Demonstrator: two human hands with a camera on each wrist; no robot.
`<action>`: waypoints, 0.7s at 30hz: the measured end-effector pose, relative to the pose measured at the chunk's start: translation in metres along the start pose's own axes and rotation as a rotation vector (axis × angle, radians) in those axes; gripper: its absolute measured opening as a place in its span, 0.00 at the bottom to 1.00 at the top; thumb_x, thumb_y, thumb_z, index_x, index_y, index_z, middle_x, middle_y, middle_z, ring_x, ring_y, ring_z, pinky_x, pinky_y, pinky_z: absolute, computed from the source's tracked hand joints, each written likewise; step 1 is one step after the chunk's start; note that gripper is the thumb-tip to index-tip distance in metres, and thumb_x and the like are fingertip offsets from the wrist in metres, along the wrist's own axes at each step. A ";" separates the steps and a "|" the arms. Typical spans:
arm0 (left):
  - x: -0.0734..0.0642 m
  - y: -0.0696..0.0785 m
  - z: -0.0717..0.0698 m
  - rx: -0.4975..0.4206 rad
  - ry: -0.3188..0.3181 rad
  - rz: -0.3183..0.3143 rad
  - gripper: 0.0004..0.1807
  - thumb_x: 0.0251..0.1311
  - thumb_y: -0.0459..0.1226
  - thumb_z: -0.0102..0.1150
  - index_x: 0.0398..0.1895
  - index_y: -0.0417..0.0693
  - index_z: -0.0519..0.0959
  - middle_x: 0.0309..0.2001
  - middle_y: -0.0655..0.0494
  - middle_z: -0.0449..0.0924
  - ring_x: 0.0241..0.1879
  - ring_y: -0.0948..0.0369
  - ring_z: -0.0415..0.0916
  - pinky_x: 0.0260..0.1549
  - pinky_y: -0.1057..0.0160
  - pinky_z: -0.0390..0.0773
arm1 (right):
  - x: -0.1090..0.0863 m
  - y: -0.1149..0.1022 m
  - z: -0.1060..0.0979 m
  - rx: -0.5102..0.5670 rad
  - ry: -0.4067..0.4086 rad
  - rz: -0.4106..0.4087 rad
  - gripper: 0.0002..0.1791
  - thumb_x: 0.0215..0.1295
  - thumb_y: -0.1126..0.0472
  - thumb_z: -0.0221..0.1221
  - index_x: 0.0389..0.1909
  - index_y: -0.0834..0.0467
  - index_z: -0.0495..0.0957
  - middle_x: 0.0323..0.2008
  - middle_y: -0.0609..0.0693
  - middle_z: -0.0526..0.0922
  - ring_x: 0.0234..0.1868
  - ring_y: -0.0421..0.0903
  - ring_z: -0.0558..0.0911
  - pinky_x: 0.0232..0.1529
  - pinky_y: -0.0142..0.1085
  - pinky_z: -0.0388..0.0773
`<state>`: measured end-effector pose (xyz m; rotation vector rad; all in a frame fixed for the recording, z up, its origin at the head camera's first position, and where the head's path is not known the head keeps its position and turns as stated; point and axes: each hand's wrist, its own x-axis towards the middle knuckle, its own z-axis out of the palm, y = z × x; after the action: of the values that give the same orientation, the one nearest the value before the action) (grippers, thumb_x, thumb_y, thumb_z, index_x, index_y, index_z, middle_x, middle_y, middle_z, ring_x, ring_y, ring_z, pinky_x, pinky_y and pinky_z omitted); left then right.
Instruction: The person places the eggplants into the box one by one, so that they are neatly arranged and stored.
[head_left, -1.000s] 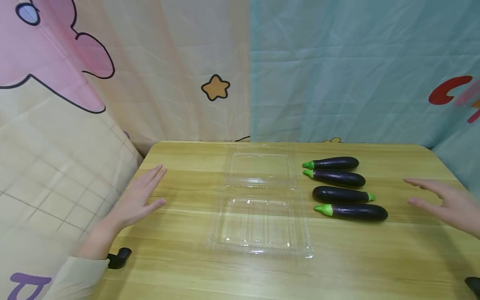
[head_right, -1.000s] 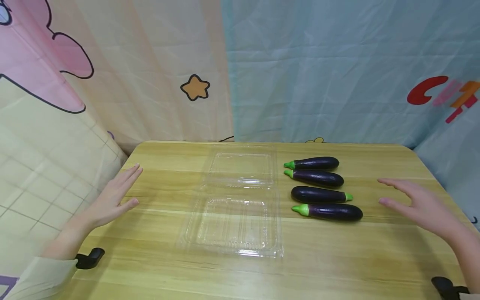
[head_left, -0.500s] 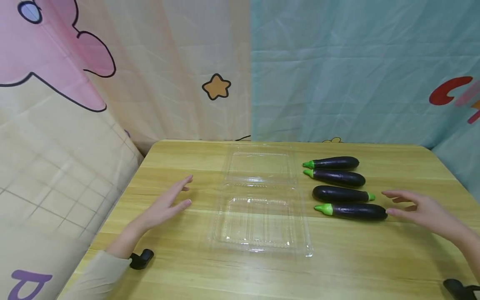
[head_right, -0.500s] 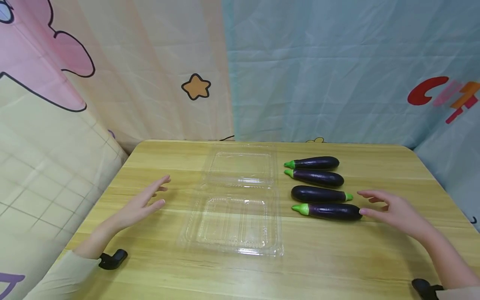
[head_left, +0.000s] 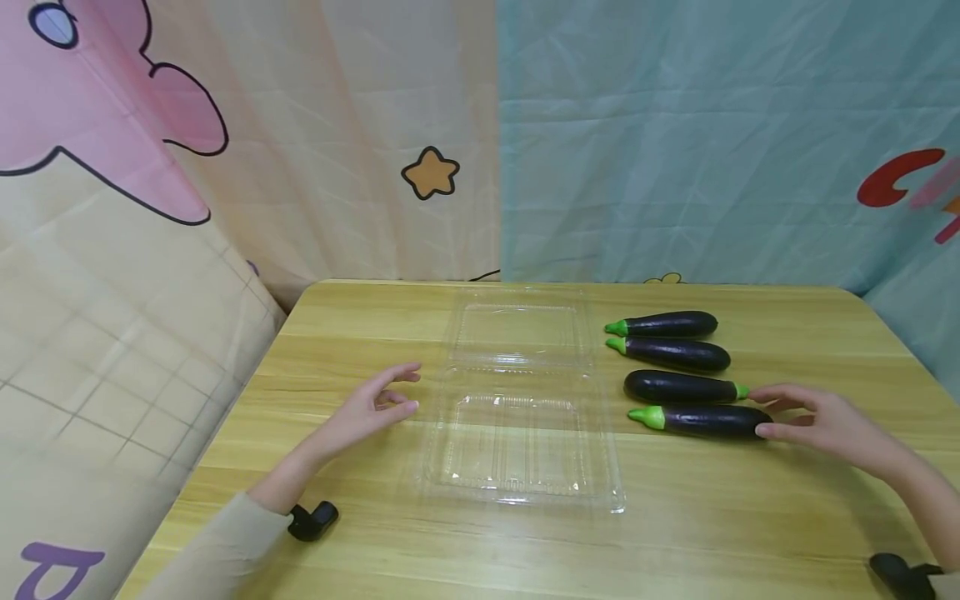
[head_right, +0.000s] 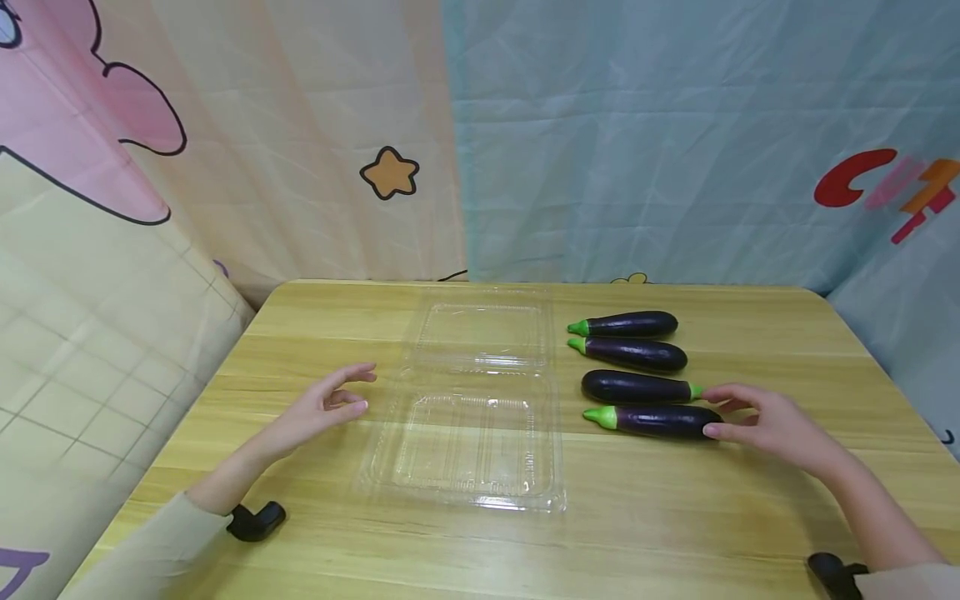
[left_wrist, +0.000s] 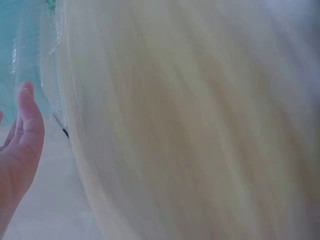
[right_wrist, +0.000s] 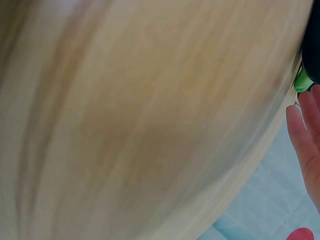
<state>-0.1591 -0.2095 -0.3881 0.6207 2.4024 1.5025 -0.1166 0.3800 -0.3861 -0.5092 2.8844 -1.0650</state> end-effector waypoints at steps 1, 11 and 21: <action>0.001 0.000 0.001 -0.035 -0.006 -0.015 0.33 0.62 0.41 0.57 0.69 0.45 0.58 0.62 0.41 0.62 0.47 0.49 0.73 0.44 0.58 0.77 | 0.000 0.000 0.000 0.002 -0.005 0.002 0.21 0.55 0.64 0.65 0.50 0.65 0.75 0.44 0.27 0.73 0.40 0.24 0.73 0.33 0.27 0.77; 0.010 0.002 0.007 -0.226 -0.054 -0.076 0.33 0.61 0.37 0.58 0.68 0.41 0.58 0.62 0.37 0.61 0.48 0.44 0.73 0.46 0.52 0.76 | 0.002 0.001 0.001 -0.005 -0.046 0.036 0.20 0.55 0.62 0.65 0.49 0.63 0.75 0.43 0.25 0.72 0.40 0.23 0.73 0.32 0.28 0.77; 0.014 0.002 0.011 -0.270 -0.093 -0.099 0.35 0.60 0.35 0.58 0.68 0.39 0.56 0.60 0.36 0.61 0.48 0.45 0.73 0.47 0.52 0.76 | 0.002 0.005 0.001 0.001 -0.084 0.034 0.20 0.57 0.63 0.64 0.50 0.64 0.75 0.43 0.25 0.72 0.40 0.24 0.73 0.31 0.28 0.76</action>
<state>-0.1663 -0.1930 -0.3907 0.4928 2.0805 1.6758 -0.1196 0.3821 -0.3896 -0.4907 2.8096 -1.0155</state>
